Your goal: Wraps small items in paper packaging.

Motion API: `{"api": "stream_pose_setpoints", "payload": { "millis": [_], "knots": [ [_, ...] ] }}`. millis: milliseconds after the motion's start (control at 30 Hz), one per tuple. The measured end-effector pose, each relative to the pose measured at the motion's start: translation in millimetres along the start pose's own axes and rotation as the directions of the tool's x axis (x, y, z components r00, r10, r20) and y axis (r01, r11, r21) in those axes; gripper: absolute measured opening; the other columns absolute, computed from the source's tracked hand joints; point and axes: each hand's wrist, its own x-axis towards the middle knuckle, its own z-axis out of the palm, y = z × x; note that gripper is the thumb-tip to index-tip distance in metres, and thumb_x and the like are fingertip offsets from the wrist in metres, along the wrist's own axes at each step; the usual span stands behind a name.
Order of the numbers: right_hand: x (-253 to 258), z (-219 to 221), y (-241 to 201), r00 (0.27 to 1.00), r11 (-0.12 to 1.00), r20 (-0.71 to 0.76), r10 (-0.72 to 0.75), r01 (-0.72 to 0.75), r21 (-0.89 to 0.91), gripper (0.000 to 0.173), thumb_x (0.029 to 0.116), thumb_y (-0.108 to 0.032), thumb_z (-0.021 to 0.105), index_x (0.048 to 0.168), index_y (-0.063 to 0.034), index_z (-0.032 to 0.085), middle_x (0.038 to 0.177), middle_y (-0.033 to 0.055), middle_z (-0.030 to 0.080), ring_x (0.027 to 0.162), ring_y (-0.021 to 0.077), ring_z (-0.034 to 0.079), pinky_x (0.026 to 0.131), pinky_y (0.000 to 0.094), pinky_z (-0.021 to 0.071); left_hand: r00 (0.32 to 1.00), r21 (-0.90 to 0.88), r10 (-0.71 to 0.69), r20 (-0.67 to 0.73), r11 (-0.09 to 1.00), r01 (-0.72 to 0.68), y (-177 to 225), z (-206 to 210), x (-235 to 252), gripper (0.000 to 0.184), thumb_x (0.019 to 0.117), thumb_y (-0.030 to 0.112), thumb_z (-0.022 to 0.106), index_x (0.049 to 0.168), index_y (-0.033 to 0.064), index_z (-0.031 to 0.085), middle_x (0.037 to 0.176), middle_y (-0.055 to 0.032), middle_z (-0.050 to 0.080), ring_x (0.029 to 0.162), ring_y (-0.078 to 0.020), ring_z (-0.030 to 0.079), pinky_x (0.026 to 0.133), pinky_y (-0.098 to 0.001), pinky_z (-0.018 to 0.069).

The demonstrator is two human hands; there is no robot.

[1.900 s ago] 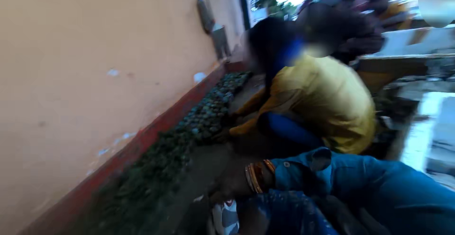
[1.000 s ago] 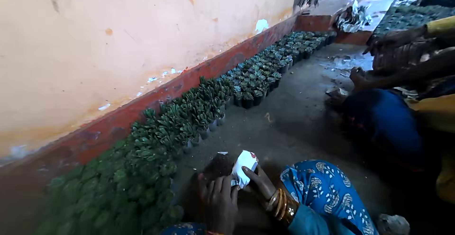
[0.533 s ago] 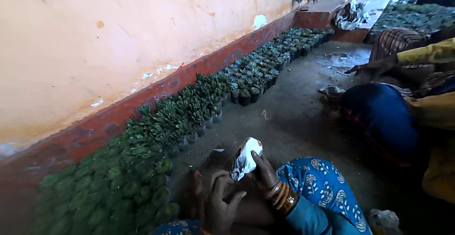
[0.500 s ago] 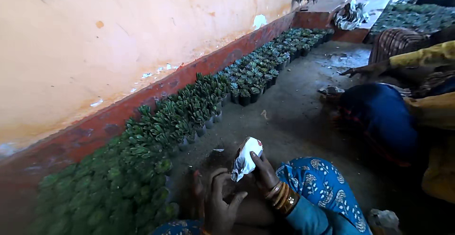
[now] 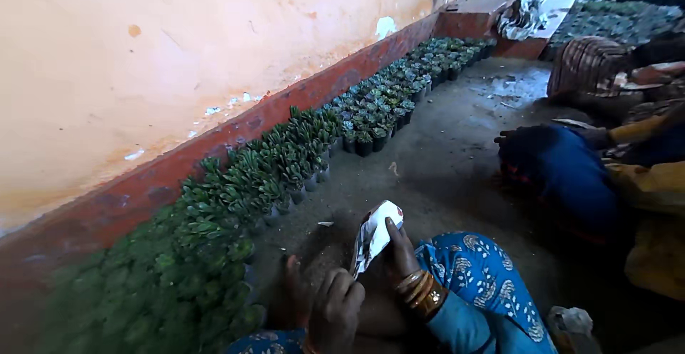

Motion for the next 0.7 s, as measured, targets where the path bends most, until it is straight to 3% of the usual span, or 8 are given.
{"api": "stream_pose_setpoints", "payload": {
  "millis": [67, 133, 233, 300, 400, 500, 600, 700],
  "knots": [
    [4.5, -2.3, 0.7, 1.0, 1.0, 0.028, 0.008, -0.008, -0.003, 0.048, 0.1095, -0.027, 0.045, 0.152, -0.0092, 0.032, 0.103, 0.0145, 0.066, 0.083, 0.0192, 0.07, 0.07, 0.0348, 0.0599, 0.998, -0.036, 0.061, -0.026, 0.997, -0.061, 1.4, -0.5, -0.7, 0.021, 0.089, 0.006, 0.058, 0.07, 0.0147, 0.065, 0.076, -0.0008, 0.063, 0.088, -0.0144, 0.066, 0.086, -0.0215, 0.0548],
    [5.6, -7.0, 6.0, 0.997, 0.995, 0.075, -0.027, 0.034, -0.095, 0.053, 0.1066, -0.026, 0.049, 0.152, -0.0075, 0.03, 0.108, 0.0151, 0.066, 0.086, 0.0189, 0.07, 0.073, 0.0349, 0.0606, 0.995, -0.106, -0.096, -0.042, 0.99, 0.091, 6.1, 0.8, -2.3, 0.017, 0.0919, 0.015, 0.061, 0.082, 0.0132, 0.075, 0.085, -0.0041, 0.068, 0.091, -0.0134, 0.067, 0.086, -0.0222, 0.0556],
    [-2.2, -9.7, 13.7, 0.987, 0.969, 0.145, -0.062, 0.095, -0.227, 0.08, 0.0951, -0.03, 0.063, 0.158, -0.0064, 0.019, 0.13, 0.0189, 0.059, 0.105, 0.0202, 0.068, 0.086, 0.0376, 0.0598, 0.945, -0.186, -0.327, -0.013, 0.929, 0.319, 2.4, 0.1, -0.5, 0.031, 0.0973, 0.034, 0.058, 0.1, 0.008, 0.076, 0.105, -0.011, 0.07, 0.103, -0.0163, 0.066, 0.093, -0.0282, 0.0549],
    [-9.2, -6.9, 16.8, 0.981, 0.968, 0.188, -0.053, 0.097, -0.231, 0.091, 0.0894, -0.031, 0.068, 0.158, -0.0051, 0.015, 0.132, 0.0188, 0.057, 0.108, 0.0188, 0.067, 0.089, 0.0355, 0.0598, 0.908, -0.132, -0.418, 0.019, 0.899, 0.417, -2.5, 1.9, -1.9, 0.034, 0.0978, 0.034, 0.055, 0.099, 0.0085, 0.077, 0.111, -0.0134, 0.07, 0.107, -0.0214, 0.066, 0.095, -0.0338, 0.055],
    [-11.3, -4.6, 19.6, 0.976, 0.984, 0.208, -0.07, 0.102, -0.148, 0.091, 0.0869, -0.027, 0.07, 0.157, -0.0039, 0.016, 0.128, 0.0176, 0.06, 0.104, 0.0185, 0.069, 0.086, 0.0353, 0.0609, 0.803, -0.076, -0.544, 0.242, 0.815, 0.575, -2.2, -0.7, -5.5, 0.023, 0.0937, 0.024, 0.062, 0.095, 0.0068, 0.078, 0.119, -0.0168, 0.068, 0.107, -0.0277, 0.068, 0.092, -0.0408, 0.0571],
    [-6.4, -7.2, 17.5, 0.983, 0.993, 0.164, -0.088, 0.1, -0.065, 0.082, 0.0915, -0.022, 0.065, 0.158, -0.0084, 0.018, 0.124, 0.0174, 0.062, 0.099, 0.0208, 0.07, 0.083, 0.0383, 0.061, 0.681, -0.069, -0.545, 0.489, 0.754, 0.653, -1.1, -5.6, 0.6, 0.013, 0.0891, 0.015, 0.073, 0.095, 0.0042, 0.075, 0.107, -0.014, 0.071, 0.085, -0.0201, 0.07, 0.077, -0.0346, 0.0597],
    [-3.3, -6.8, 15.9, 0.99, 0.997, 0.121, -0.073, 0.075, -0.016, 0.068, 0.0986, -0.022, 0.056, 0.156, -0.0093, 0.022, 0.117, 0.0172, 0.064, 0.094, 0.0219, 0.07, 0.078, 0.0387, 0.061, 0.698, -0.05, -0.557, 0.45, 0.765, 0.642, -1.7, -7.2, 4.8, 0.009, 0.0848, 0.013, 0.076, 0.091, 0.0062, 0.076, 0.098, -0.0102, 0.072, 0.078, -0.0181, 0.068, 0.072, -0.0347, 0.0585],
    [-3.1, -6.4, 14.5, 0.991, 0.999, 0.119, -0.054, 0.054, 0.009, 0.059, 0.1025, -0.02, 0.051, 0.155, -0.0089, 0.025, 0.114, 0.0167, 0.065, 0.091, 0.0215, 0.071, 0.075, 0.037, 0.0612, 0.806, -0.027, -0.558, 0.197, 0.818, 0.574, -11.7, -7.9, -0.3, 0.006, 0.0835, 0.01, 0.074, 0.088, 0.0064, 0.076, 0.098, -0.0108, 0.073, 0.094, -0.0258, 0.071, 0.093, -0.0508, 0.0546]
  ]
}}
